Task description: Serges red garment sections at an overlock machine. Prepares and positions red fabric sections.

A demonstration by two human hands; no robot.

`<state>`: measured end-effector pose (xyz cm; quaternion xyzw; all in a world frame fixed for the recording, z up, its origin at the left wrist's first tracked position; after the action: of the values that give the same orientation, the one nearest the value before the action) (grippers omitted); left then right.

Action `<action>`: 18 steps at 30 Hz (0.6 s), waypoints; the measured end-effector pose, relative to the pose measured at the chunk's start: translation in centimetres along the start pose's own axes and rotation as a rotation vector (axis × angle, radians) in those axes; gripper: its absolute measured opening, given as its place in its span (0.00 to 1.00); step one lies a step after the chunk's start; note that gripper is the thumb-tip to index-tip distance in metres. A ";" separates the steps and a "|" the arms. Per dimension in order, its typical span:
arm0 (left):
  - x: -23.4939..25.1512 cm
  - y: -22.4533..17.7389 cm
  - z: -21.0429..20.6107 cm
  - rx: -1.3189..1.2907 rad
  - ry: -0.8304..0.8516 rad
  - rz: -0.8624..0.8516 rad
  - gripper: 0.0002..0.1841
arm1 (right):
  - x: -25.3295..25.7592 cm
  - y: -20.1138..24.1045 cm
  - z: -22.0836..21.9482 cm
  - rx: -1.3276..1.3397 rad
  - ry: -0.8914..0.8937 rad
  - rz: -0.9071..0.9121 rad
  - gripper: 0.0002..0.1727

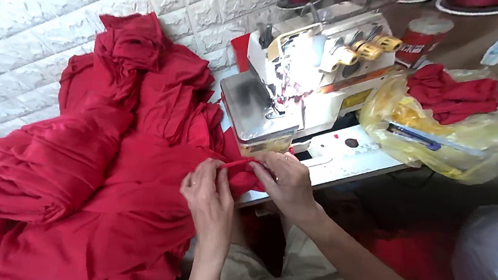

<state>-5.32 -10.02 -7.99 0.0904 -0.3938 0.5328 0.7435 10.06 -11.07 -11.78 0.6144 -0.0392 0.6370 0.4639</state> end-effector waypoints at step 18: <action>15.3 -5.3 -9.4 -0.289 0.679 -0.082 0.38 | 5.4 -4.1 4.5 0.510 -0.115 -0.679 0.07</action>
<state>5.68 4.04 -2.34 -0.1815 -0.1920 0.4412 0.8576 17.08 -8.61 -8.41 0.7221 0.2982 0.4023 0.4773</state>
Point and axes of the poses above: each hand's wrist, its own x-axis towards the middle knuckle, its own z-axis out of the back of the hand, y = z × x, the point moved 4 cm from there along x, towards the middle knuckle, and after that the axes turned 11 degrees about x, right-handed, at the moved point
